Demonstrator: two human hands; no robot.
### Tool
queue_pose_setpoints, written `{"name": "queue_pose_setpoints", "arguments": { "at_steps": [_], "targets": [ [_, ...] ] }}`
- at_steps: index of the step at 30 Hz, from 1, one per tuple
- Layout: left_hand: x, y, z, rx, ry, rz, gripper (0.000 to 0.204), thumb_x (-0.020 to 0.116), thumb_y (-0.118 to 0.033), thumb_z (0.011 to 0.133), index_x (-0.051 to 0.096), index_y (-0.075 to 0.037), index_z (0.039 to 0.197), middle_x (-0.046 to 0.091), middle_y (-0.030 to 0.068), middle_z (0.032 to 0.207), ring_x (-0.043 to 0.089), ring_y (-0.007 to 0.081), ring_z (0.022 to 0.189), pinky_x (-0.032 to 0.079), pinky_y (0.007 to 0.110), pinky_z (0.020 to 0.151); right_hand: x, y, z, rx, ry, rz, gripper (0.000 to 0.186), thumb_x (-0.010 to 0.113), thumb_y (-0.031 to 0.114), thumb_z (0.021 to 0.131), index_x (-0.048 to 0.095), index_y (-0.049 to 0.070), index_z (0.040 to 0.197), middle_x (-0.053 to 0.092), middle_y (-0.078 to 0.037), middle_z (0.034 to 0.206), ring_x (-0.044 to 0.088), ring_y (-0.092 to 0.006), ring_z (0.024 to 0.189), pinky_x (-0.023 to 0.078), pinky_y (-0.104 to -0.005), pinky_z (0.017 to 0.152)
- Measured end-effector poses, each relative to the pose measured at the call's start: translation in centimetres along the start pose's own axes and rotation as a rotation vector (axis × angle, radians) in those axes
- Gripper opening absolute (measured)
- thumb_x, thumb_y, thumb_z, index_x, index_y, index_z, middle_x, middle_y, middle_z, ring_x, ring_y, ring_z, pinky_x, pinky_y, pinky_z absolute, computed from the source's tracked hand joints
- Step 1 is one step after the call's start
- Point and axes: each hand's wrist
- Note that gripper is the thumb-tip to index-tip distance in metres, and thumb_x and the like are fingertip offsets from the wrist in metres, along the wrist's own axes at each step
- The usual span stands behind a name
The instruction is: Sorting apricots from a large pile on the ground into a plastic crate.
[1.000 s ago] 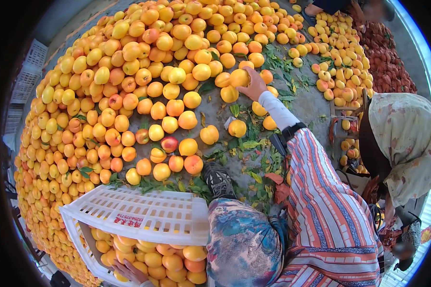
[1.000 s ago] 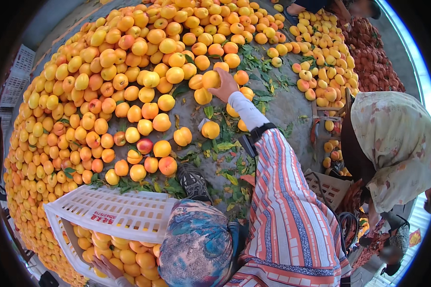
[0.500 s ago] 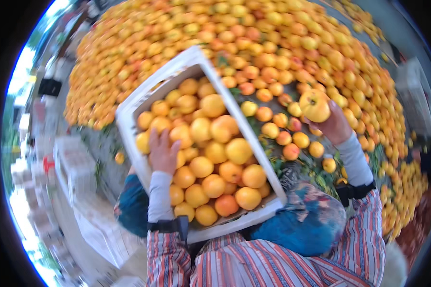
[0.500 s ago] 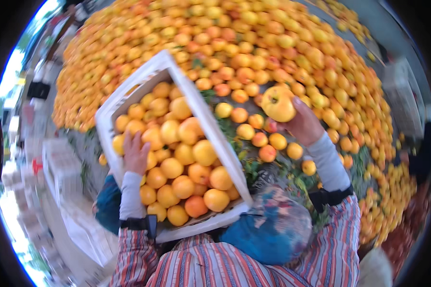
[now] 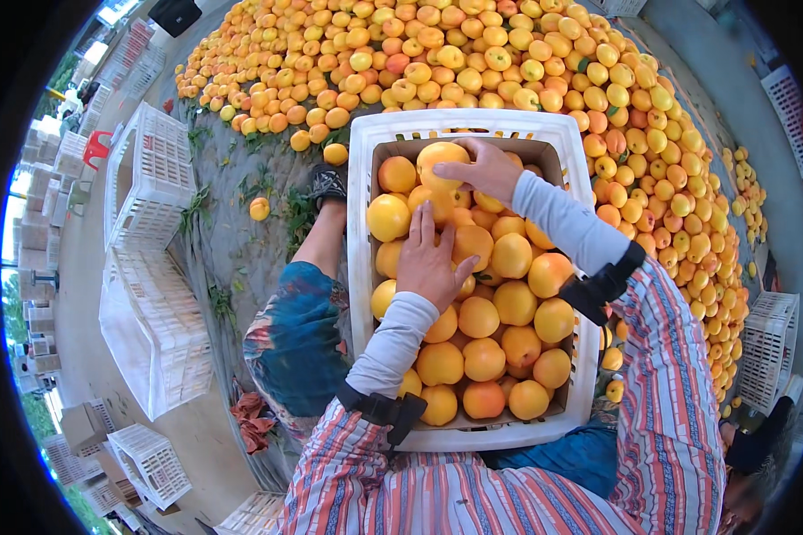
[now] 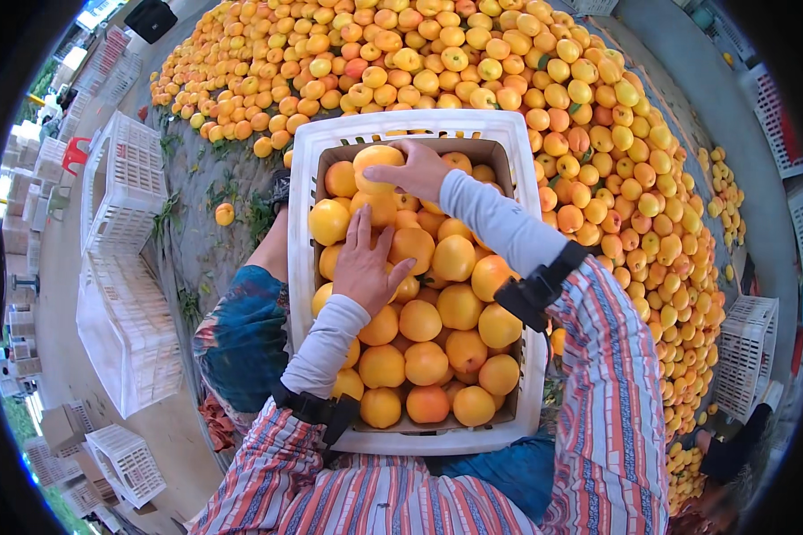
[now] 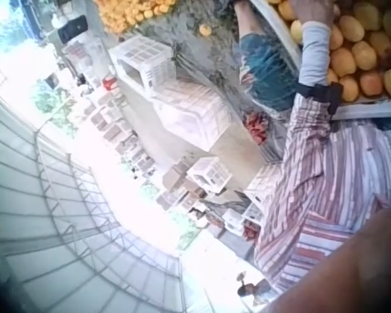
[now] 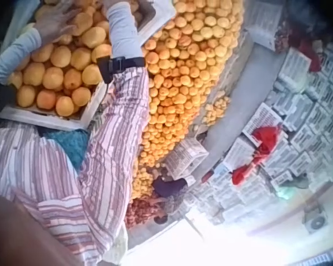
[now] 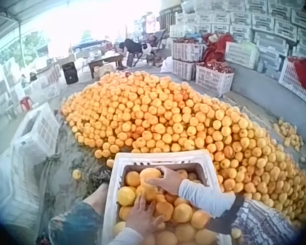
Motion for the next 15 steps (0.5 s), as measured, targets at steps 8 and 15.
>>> {"name": "queue_pose_setpoints", "arguments": {
  "at_steps": [8,15],
  "targets": [
    [-0.2,0.0,0.2,-0.024,0.043,-0.038,0.062,0.053,-0.047,0.080,0.049,-0.001,0.121,0.019,0.0254,0.141,0.020,0.0364,0.131,0.023,0.038,0.105,-0.3,-2.2,4.2,0.017,-0.135,-0.117,0.069,0.073,0.038,0.068,0.045,0.000,0.119,0.057,-0.011,0.106,0.058,-0.0157,0.090,0.051,-0.0268,0.073],
    [-0.4,0.2,0.0,-0.006,0.036,-0.018,0.060,0.052,-0.046,0.082,0.049,0.000,0.121,0.021,0.0242,0.140,0.021,0.0359,0.130,0.023,0.038,0.105,-4.8,-1.8,1.2,-0.069,0.158,-0.585,0.070,0.071,0.037,0.065,0.046,-0.002,0.117,0.055,-0.016,0.111,0.053,-0.0239,0.102,0.041,-0.0318,0.092]
  ]
}}
Point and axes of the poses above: each hand's wrist, its own z-axis towards the middle knuckle, its own x-axis out of the palm, y = z × x
